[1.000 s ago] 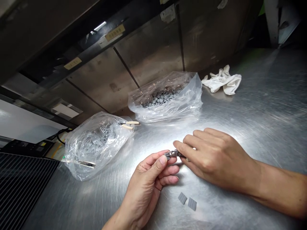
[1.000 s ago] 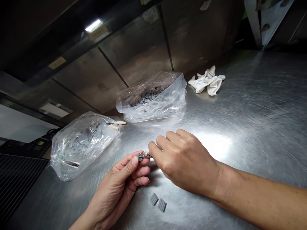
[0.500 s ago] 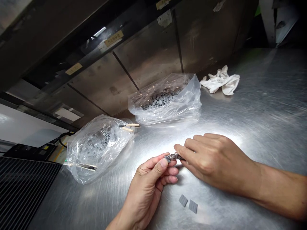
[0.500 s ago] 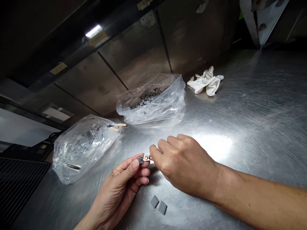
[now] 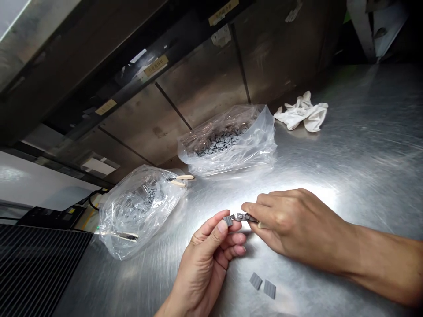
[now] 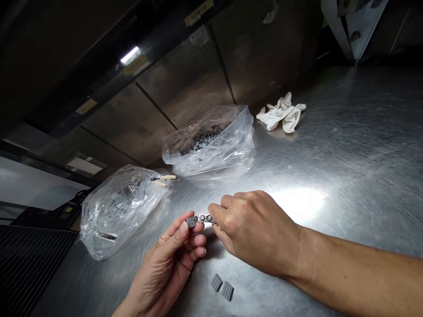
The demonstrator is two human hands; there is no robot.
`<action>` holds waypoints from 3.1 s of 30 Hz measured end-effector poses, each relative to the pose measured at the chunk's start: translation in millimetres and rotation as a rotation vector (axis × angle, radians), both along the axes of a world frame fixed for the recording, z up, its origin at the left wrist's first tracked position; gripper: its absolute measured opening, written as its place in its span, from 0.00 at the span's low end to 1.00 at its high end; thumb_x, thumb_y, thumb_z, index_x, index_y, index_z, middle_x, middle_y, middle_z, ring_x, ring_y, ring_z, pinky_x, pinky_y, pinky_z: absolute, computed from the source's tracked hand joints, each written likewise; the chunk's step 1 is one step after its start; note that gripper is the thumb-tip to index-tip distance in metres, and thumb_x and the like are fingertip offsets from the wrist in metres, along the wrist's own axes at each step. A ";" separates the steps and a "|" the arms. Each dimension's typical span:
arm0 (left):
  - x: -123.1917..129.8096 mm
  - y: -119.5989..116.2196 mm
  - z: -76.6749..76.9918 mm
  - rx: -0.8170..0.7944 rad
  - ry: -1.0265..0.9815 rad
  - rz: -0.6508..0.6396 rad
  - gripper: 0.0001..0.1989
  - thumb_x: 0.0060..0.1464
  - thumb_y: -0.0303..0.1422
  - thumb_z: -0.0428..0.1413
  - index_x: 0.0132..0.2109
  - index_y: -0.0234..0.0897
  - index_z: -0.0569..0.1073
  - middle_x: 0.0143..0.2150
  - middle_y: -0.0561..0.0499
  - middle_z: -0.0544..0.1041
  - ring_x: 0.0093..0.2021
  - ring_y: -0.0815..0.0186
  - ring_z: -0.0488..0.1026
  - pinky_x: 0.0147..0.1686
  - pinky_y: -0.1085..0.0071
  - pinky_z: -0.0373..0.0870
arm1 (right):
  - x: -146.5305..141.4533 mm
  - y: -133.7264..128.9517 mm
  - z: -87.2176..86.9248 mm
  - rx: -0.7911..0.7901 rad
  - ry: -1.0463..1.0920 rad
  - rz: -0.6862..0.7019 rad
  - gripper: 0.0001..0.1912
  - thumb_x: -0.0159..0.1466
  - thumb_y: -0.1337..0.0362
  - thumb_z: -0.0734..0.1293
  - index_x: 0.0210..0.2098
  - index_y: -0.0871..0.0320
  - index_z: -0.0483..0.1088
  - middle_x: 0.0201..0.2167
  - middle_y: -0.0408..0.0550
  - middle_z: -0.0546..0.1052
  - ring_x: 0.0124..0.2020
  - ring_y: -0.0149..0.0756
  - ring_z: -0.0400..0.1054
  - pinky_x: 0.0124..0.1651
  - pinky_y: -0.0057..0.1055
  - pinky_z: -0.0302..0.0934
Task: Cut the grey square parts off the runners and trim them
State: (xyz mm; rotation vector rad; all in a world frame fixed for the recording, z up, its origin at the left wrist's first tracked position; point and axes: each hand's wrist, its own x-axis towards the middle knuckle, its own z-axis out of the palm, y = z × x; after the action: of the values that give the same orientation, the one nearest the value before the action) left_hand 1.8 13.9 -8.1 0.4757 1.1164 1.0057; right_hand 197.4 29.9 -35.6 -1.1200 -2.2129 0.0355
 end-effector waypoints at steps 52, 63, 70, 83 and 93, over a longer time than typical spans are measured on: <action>2.4 -1.0 2.8 0.017 0.049 0.024 0.13 0.44 0.28 0.73 0.38 0.31 0.82 0.29 0.45 0.84 0.26 0.65 0.81 0.28 0.73 0.81 | -0.1 -0.3 9.4 -0.056 0.004 0.023 0.05 0.60 0.70 0.68 0.28 0.55 0.71 0.23 0.42 0.74 0.23 0.36 0.65 0.28 0.35 0.44; 2.6 -1.5 1.1 0.030 0.040 0.038 0.12 0.47 0.29 0.71 0.40 0.33 0.82 0.30 0.45 0.83 0.28 0.66 0.81 0.28 0.74 0.80 | 1.8 3.4 5.1 0.067 -0.001 0.027 0.06 0.59 0.69 0.67 0.27 0.54 0.69 0.23 0.42 0.71 0.26 0.38 0.63 0.34 0.37 0.47; 3.4 -0.6 1.7 0.041 0.036 0.021 0.12 0.46 0.29 0.71 0.40 0.32 0.83 0.27 0.46 0.81 0.28 0.68 0.78 0.28 0.76 0.78 | -0.1 3.0 3.4 0.101 -0.029 0.003 0.06 0.58 0.70 0.67 0.27 0.54 0.69 0.23 0.42 0.72 0.26 0.39 0.63 0.35 0.37 0.47; 5.0 -0.8 1.8 0.023 0.033 0.057 0.12 0.43 0.26 0.73 0.38 0.31 0.84 0.26 0.47 0.80 0.27 0.69 0.77 0.29 0.76 0.78 | -0.5 2.3 3.9 0.099 -0.057 -0.001 0.07 0.56 0.69 0.71 0.25 0.54 0.70 0.22 0.41 0.71 0.24 0.39 0.63 0.31 0.37 0.46; 4.6 0.7 0.5 0.006 0.039 0.081 0.12 0.42 0.25 0.73 0.37 0.30 0.84 0.26 0.46 0.80 0.26 0.70 0.77 0.30 0.76 0.78 | -0.5 1.6 5.1 0.082 -0.091 0.009 0.08 0.54 0.71 0.73 0.25 0.55 0.71 0.21 0.41 0.72 0.21 0.39 0.64 0.27 0.36 0.44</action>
State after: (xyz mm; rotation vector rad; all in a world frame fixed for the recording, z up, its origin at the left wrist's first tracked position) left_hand 6.5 14.5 -7.6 0.4599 1.1750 1.0746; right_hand 196.9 31.5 -30.5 -1.0855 -2.2780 -0.1036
